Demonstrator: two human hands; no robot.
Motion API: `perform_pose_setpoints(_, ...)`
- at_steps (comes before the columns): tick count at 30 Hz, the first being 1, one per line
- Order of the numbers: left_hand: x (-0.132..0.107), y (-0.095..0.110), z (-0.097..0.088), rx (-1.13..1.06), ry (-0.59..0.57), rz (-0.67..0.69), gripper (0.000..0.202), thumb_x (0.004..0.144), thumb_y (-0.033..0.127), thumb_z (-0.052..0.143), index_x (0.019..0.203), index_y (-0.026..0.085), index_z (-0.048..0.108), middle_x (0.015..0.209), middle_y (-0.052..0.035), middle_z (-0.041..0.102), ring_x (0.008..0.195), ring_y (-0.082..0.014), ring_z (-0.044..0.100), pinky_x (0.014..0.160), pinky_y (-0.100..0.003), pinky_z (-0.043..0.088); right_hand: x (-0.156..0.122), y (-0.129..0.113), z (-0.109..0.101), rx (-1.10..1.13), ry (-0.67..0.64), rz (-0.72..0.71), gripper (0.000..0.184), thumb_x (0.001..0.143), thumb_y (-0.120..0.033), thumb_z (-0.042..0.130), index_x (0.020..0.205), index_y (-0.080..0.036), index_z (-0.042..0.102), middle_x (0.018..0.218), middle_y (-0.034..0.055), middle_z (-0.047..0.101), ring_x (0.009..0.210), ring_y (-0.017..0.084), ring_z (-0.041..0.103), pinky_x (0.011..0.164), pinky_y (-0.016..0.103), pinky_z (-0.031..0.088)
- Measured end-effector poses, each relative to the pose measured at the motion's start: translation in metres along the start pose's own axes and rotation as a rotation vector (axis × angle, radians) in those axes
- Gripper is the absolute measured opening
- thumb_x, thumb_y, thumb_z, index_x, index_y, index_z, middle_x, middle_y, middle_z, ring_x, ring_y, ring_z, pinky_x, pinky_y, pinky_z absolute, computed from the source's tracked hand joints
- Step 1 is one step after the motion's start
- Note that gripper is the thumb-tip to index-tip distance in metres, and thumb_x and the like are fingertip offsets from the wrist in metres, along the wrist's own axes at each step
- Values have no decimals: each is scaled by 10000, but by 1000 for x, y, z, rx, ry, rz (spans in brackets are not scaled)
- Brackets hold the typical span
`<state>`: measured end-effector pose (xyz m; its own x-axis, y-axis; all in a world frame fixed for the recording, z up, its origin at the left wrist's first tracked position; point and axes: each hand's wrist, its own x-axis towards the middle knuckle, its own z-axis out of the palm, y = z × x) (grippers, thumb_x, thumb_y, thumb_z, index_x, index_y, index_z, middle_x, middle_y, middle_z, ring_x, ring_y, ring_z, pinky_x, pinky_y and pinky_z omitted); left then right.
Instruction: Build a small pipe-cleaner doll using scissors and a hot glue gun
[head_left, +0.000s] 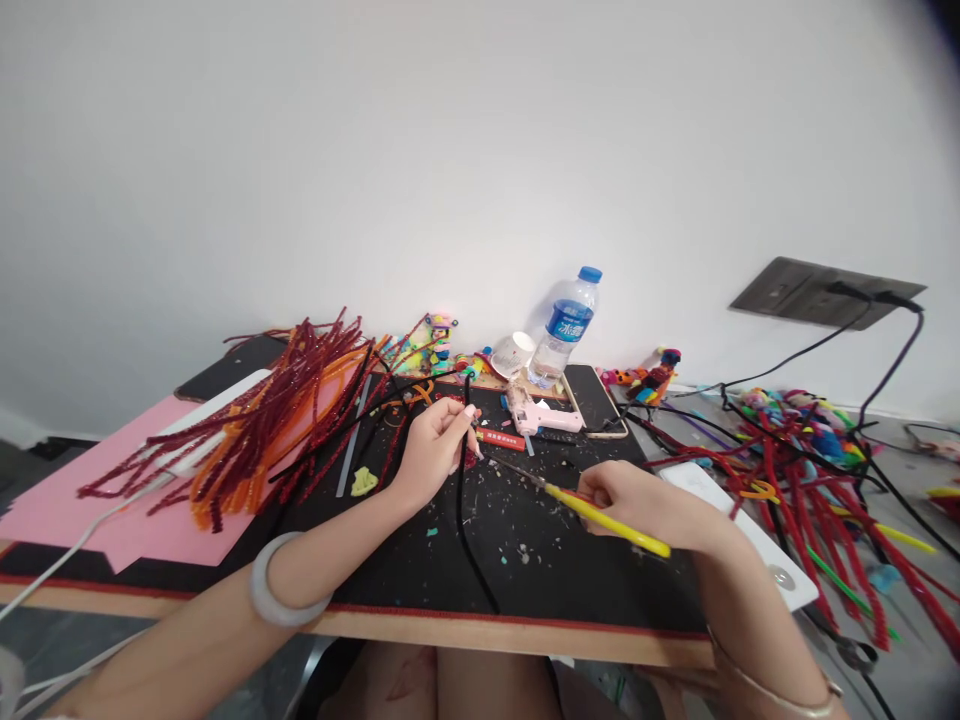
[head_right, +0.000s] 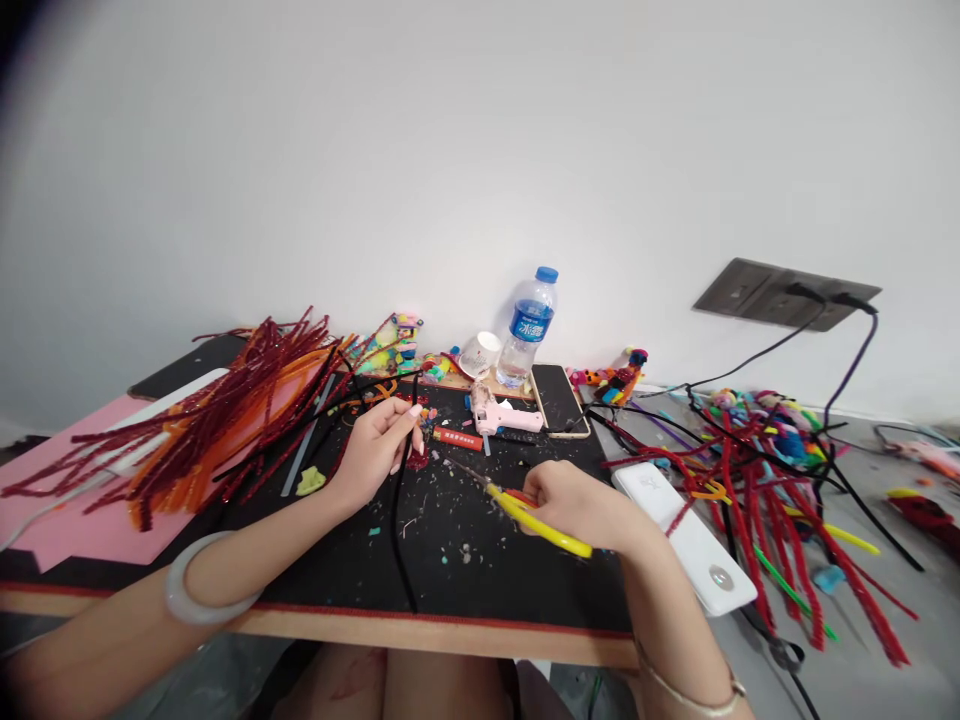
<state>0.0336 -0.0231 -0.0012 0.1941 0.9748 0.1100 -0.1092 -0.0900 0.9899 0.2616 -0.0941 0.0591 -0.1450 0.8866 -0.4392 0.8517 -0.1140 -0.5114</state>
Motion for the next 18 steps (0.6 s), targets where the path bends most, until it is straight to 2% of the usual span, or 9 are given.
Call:
perform_pose_setpoints(1,0,0,0,-1,7,3,274,849,394,516,693,173,468,504,50,562,302,-30,339,310,-155,273,-3,3,-4,103,-36,2,65,645,-210,577,604,-175,540,519,-25,525,456,84,430,399,195,274)
perform_pose_setpoints(3,0,0,0,1,14,9,277,850,395,514,690,175,462,505,50,567,299,-30,343,308,-155,274,-5,7,-5,328,-37,-1,103,695,-275,567,735,-195,516,564,-49,493,437,80,432,386,192,316)
perform_pose_setpoints(5,-1,0,0,5,13,9,282,852,397,516,688,176,455,501,50,571,299,-30,355,310,-153,277,0,9,2,439,81,-4,197,723,-357,574,800,-209,469,559,-70,451,409,80,426,366,193,331)
perform_pose_setpoints(8,-3,0,0,15,-7,9,291,859,405,509,689,178,444,493,53,569,302,-32,367,313,-150,282,16,6,17,504,245,-94,314,745,-488,561,722,-219,400,495,-97,355,336,61,333,315,188,258)
perform_pose_setpoints(10,-5,-1,1,20,-30,19,298,865,413,501,690,180,439,502,53,571,304,-34,374,313,-152,284,27,1,25,561,248,-90,360,761,-545,519,691,-222,376,500,-93,341,327,57,294,305,196,236)
perform_pose_setpoints(13,-6,-2,2,24,-46,29,299,869,423,491,701,182,438,517,52,576,312,-38,387,318,-156,293,37,-9,31,474,283,-110,370,723,-529,575,685,-209,393,522,-83,343,397,66,318,360,202,262)
perform_pose_setpoints(16,-5,-2,2,1,-35,21,289,861,422,507,713,183,440,528,49,577,346,-46,425,350,-157,336,41,-17,31,317,320,-207,295,764,-468,540,767,-195,427,658,-28,486,555,108,421,491,227,358)
perform_pose_setpoints(18,-4,-2,3,-23,-29,9,285,852,422,520,717,184,440,533,46,578,367,-53,448,368,-159,356,45,-19,31,218,326,-218,255,791,-439,508,793,-203,410,728,-6,542,609,127,456,546,244,376)
